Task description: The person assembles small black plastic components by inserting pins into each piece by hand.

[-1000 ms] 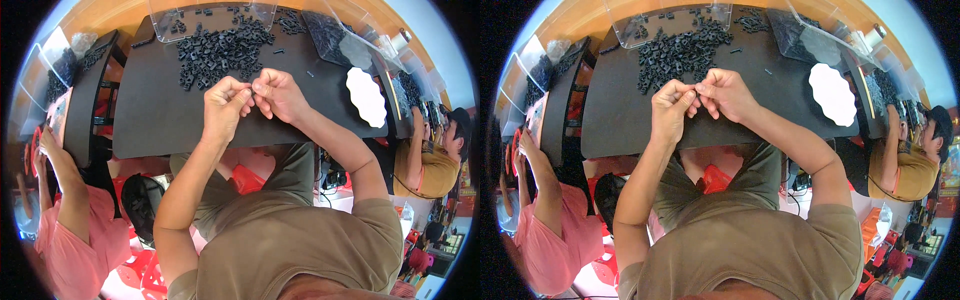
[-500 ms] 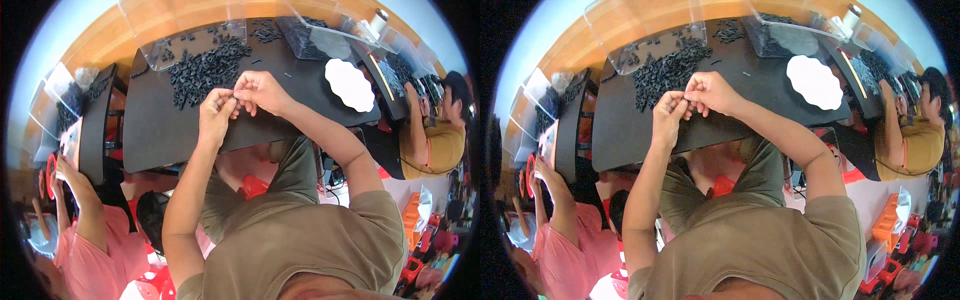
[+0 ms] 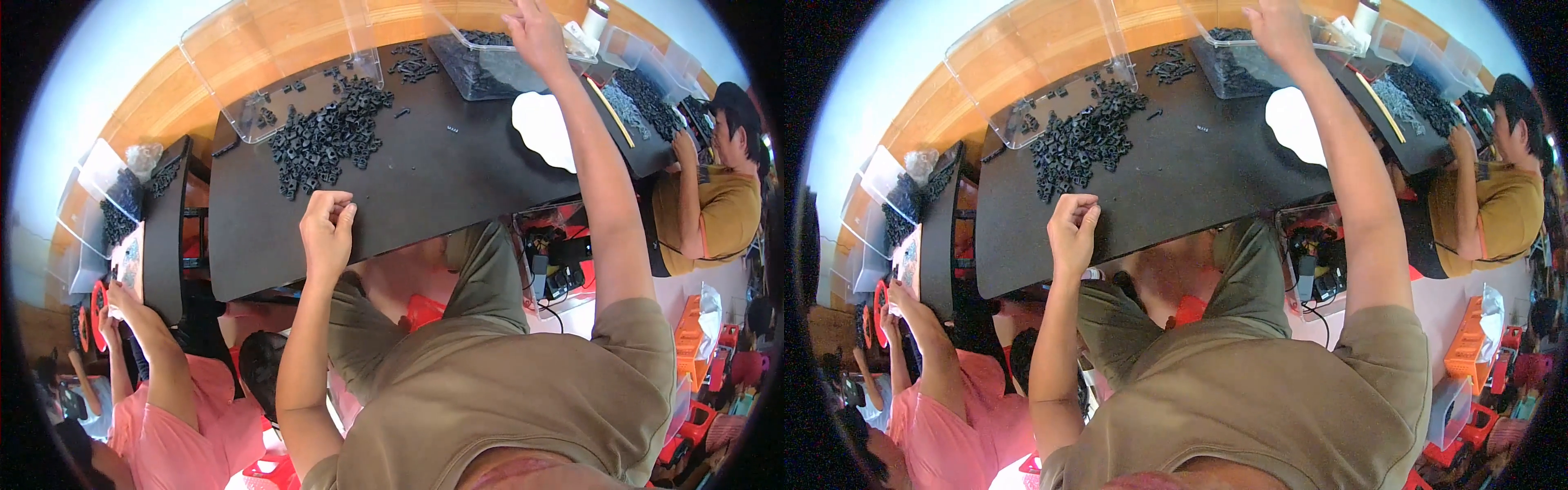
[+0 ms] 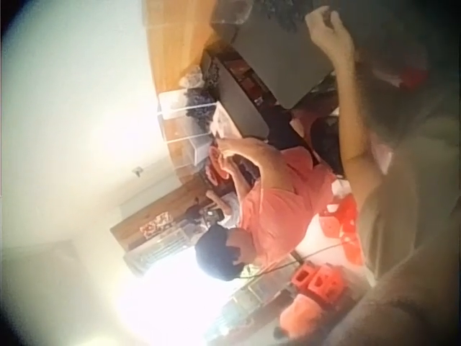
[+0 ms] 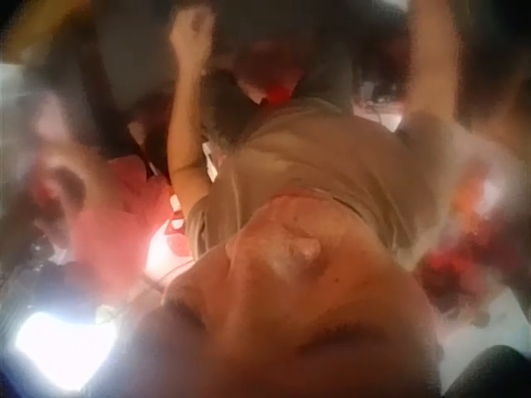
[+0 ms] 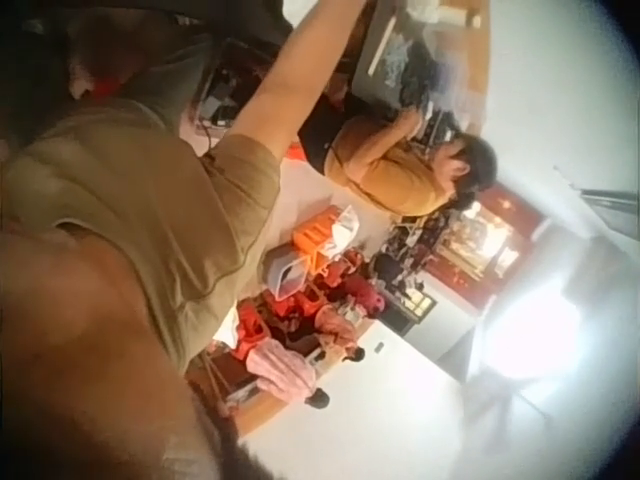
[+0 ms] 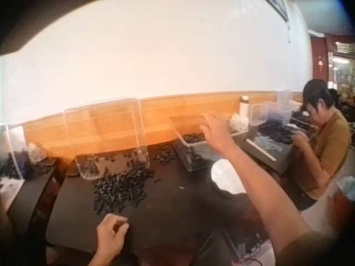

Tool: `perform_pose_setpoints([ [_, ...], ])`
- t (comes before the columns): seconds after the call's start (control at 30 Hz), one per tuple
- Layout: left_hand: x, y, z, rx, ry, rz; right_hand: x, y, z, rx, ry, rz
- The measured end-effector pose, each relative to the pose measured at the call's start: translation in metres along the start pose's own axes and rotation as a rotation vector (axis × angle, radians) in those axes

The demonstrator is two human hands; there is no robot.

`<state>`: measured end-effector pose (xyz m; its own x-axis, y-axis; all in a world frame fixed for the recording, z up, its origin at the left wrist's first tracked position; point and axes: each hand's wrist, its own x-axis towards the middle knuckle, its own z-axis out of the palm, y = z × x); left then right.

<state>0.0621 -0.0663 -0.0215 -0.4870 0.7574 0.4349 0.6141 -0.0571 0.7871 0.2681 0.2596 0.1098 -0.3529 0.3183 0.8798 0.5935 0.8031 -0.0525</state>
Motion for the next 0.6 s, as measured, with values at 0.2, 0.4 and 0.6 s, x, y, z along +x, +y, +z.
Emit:
perform_pose_setpoints([
  [0.2,0.0,0.002,0.002,-0.127,0.023,-0.065,-0.056,-0.084,0.015,0.471,-0.248,-0.229],
  [0.4,-0.002,-0.004,0.003,-0.134,0.034,-0.06,-0.081,-0.131,0.064,0.525,-0.602,-0.122],
  [0.6,-0.001,-0.001,0.002,-0.128,0.028,-0.075,-0.075,-0.147,0.103,0.502,-0.619,-0.123],
])
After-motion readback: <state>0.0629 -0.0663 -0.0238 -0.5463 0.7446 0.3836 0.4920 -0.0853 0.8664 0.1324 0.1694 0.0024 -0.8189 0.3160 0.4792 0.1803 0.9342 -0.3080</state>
